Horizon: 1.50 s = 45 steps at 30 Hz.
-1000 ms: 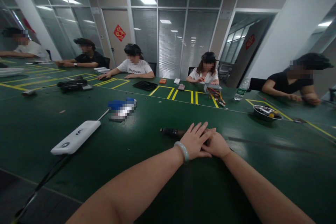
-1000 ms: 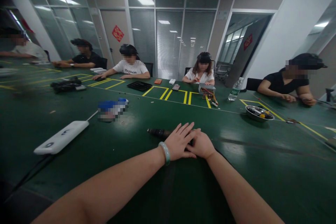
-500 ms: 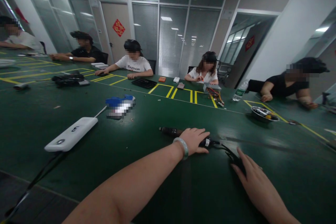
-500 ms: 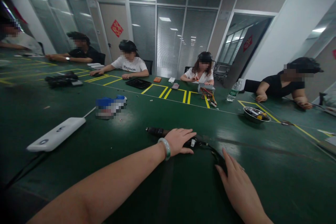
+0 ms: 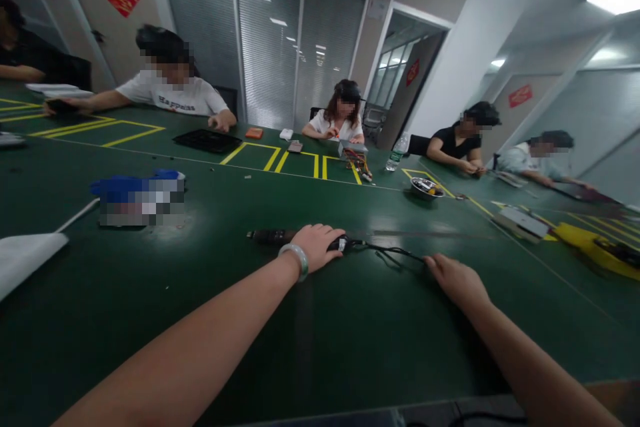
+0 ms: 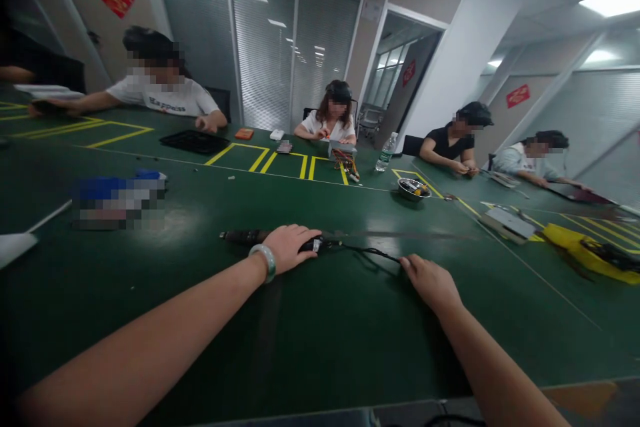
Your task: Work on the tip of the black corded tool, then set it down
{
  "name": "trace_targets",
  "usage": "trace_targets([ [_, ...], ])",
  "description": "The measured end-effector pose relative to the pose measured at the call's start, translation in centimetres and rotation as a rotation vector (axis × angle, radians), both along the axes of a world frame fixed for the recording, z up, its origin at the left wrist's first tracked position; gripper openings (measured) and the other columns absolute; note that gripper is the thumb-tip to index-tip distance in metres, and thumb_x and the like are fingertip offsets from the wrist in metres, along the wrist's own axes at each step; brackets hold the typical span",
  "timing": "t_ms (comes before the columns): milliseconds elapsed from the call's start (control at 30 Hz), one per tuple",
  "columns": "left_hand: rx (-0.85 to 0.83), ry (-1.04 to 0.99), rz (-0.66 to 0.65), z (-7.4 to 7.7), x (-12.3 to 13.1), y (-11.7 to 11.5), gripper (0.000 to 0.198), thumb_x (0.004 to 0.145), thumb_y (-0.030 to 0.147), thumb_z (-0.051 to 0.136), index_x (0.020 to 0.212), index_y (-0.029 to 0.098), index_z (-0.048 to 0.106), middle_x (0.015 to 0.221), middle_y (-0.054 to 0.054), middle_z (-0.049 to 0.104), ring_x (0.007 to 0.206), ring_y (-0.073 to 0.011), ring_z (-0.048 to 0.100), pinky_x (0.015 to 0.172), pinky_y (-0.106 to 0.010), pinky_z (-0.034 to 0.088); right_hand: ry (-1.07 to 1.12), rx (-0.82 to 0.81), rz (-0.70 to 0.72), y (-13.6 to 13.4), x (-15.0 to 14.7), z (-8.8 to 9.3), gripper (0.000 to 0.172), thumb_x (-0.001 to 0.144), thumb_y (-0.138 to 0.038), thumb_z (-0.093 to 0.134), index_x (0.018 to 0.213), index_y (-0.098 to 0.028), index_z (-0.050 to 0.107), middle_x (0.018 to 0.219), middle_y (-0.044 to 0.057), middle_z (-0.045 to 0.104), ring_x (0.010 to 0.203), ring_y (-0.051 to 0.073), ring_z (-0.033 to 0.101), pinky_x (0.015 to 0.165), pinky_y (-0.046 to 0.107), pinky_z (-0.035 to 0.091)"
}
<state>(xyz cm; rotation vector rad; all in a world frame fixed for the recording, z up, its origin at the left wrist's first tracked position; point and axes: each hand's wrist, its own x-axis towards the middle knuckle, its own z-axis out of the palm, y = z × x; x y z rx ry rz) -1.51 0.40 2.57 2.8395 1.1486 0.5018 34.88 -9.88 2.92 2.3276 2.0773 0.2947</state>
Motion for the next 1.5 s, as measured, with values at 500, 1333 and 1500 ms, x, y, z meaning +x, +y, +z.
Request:
trace_targets([
  [500, -0.011, -0.003, -0.002, 1.2, -2.8, 0.5, 0.046, 0.086, 0.051, 0.048, 0.125, 0.026, 0.049, 0.115, -0.003, 0.059, 0.1, -0.021, 0.056, 0.087, -0.036, 0.042, 0.399, 0.126, -0.07, 9.1, -6.2, -0.5, 0.06, 0.096, -0.053, 0.016, 0.095, -0.02, 0.066, 0.09, 0.009, 0.066, 0.082, 0.018, 0.061, 0.072, 0.027, 0.043],
  [1333, 0.118, 0.051, 0.002, 0.8, 1.1, -1.2, 0.022, 0.091, 0.03, 0.047, 0.11, 0.026, 0.057, 0.113, -0.003, 0.058, 0.101, -0.0195, 0.053, 0.087, -0.036, 0.04, 0.181, -0.092, 0.168, 5.0, -12.4, 2.8, 0.005, 0.076, -0.025, 0.063, 0.078, -0.022, 0.067, 0.082, 0.007, 0.065, 0.074, 0.023, 0.061, 0.063, 0.032, 0.043],
  [1500, 0.116, 0.015, -0.017, 1.0, 0.8, -1.3, 0.02, 0.09, 0.03, 0.049, 0.108, 0.027, 0.058, 0.111, 0.0, 0.059, 0.099, -0.0186, 0.054, 0.086, -0.035, 0.04, 0.216, -0.014, 0.172, 4.8, -12.9, 2.7, 0.007, 0.079, -0.025, 0.058, 0.077, -0.023, 0.065, 0.082, 0.006, 0.065, 0.072, 0.022, 0.06, 0.06, 0.031, 0.041],
])
